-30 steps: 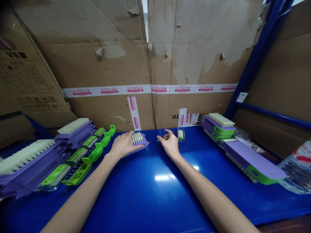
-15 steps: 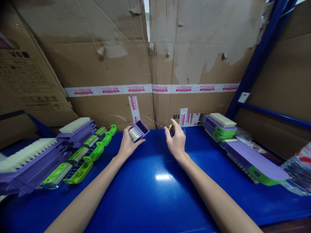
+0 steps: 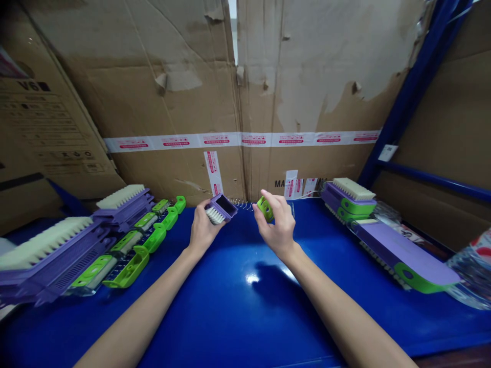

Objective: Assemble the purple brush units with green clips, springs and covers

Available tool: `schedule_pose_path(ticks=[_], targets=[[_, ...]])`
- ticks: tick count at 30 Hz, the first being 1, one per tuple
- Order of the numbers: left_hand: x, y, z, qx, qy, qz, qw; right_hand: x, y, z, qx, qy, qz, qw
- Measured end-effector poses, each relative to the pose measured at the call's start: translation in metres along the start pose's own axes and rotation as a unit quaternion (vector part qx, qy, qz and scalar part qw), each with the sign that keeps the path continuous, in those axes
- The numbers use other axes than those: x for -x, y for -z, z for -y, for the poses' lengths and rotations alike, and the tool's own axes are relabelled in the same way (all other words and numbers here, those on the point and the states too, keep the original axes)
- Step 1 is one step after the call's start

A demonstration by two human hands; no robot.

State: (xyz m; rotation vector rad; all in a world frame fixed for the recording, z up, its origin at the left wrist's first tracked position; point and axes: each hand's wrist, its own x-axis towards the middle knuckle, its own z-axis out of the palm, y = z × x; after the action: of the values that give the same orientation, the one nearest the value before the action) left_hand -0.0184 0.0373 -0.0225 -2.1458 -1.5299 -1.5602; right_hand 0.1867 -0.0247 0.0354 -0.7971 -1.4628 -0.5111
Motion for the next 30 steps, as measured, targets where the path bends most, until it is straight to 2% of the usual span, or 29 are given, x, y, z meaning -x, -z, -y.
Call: schedule_pose_path(ticks=[5, 12, 19, 25, 27, 30], targets=[[-0.001, 0.001, -0.001, 0.013, 0.022, -0.013, 1.000, 0.001, -0.003, 0.007, -0.041, 0.051, 0.017, 0.998], [0.000, -0.002, 0.001, -0.004, -0.031, -0.014, 0.999, 0.009, -0.007, 0.008, -0.045, 0.061, 0.047, 0.996], [0.006, -0.007, -0.012, 0.014, -0.073, -0.001, 0.997, 0.025, -0.021, 0.010, -0.055, 0.022, 0.156, 0.986], [0.010, -0.012, -0.022, 0.039, -0.044, -0.004, 0.998, 0.028, -0.025, 0.012, -0.067, -0.003, 0.229, 0.971], [0.011, -0.013, -0.022, 0.042, -0.032, -0.006, 0.999, 0.031, -0.027, 0.011, -0.065, -0.001, 0.240, 0.969], [0.011, -0.013, -0.022, 0.052, -0.017, -0.013, 0.998, 0.035, -0.031, 0.009, -0.054, -0.020, 0.220, 0.974]])
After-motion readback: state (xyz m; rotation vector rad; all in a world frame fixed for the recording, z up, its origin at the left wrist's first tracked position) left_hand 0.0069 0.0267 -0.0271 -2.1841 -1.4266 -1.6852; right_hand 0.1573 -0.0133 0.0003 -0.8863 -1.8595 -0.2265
